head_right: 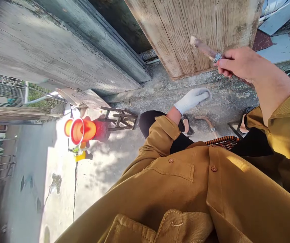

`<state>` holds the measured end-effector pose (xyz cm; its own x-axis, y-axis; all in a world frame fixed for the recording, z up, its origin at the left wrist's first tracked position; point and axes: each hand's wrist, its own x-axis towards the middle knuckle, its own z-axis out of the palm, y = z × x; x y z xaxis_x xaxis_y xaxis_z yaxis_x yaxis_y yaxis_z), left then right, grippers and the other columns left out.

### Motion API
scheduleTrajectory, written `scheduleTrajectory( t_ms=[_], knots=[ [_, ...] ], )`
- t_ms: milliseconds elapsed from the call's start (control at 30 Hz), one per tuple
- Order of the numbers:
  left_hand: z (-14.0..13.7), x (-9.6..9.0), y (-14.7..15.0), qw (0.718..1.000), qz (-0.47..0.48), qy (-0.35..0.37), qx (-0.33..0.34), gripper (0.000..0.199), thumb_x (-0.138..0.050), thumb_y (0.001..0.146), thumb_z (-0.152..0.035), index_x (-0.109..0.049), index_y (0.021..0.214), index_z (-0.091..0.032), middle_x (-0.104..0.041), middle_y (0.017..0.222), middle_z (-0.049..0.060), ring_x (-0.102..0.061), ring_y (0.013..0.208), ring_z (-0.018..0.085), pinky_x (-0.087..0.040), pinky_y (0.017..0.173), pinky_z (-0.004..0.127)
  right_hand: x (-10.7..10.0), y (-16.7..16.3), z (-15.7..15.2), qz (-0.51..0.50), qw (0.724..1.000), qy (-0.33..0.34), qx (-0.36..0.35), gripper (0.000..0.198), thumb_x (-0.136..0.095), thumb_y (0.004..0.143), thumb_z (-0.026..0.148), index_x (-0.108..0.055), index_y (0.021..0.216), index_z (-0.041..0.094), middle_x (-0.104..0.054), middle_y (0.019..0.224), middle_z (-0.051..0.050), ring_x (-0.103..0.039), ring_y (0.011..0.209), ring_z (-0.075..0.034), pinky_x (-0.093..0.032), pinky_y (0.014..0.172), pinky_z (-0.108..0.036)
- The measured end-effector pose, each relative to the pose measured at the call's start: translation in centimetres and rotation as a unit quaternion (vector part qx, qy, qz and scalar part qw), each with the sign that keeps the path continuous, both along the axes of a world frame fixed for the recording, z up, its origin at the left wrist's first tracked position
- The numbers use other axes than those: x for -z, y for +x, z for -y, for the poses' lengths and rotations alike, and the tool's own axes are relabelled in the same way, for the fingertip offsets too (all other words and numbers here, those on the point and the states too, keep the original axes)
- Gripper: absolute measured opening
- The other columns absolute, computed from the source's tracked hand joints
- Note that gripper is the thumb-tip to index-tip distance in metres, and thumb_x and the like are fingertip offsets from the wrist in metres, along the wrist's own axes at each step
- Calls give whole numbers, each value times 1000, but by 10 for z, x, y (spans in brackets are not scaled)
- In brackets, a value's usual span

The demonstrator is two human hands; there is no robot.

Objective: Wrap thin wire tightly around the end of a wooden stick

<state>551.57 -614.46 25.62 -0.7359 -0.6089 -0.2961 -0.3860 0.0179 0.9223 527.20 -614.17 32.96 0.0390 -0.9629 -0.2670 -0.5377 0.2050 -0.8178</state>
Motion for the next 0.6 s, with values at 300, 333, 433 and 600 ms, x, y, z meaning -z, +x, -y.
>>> scheduleTrajectory(
  t_ms=[300, 333, 433, 600],
  knots=[
    [-2, -7, 9, 984, 64, -132, 104, 34, -55, 109, -35, -80, 109, -12, -82, 109, 6, -71, 107, 22, -53, 106, 34, 31, 20, 8, -404, 888, 90, -201, 32, -60, 111, 38, -75, 110, 9, -76, 117, -26, -69, 112, -35, -47, 94, -46],
    [0, -6, 11, 982, 73, -144, 97, 33, -55, 109, -34, -80, 108, -12, -82, 108, 6, -71, 107, 22, -53, 106, 34, 32, 22, 7, -407, 879, 113, -223, 29, -64, 108, 36, -76, 107, 10, -76, 113, -25, -70, 107, -33, -47, 93, -45],
    [7, -4, 16, 981, 83, -161, 63, 31, -56, 108, -32, -81, 106, -12, -82, 108, 6, -72, 109, 22, -53, 108, 33, 34, 24, 2, -348, 864, 185, -313, 17, -74, 100, 30, -77, 92, 15, -74, 86, -12, -64, 81, -23, -44, 84, -39],
    [15, 9, 15, 995, 31, -79, -44, 22, -60, 109, -28, -77, 107, -12, -80, 107, 6, -70, 102, 16, -54, 99, 27, 26, 3, 2, -122, 882, 194, -412, 23, -65, 106, 34, -78, 94, 18, -70, 77, -2, -59, 73, -16, -43, 77, -33]
  ],
)
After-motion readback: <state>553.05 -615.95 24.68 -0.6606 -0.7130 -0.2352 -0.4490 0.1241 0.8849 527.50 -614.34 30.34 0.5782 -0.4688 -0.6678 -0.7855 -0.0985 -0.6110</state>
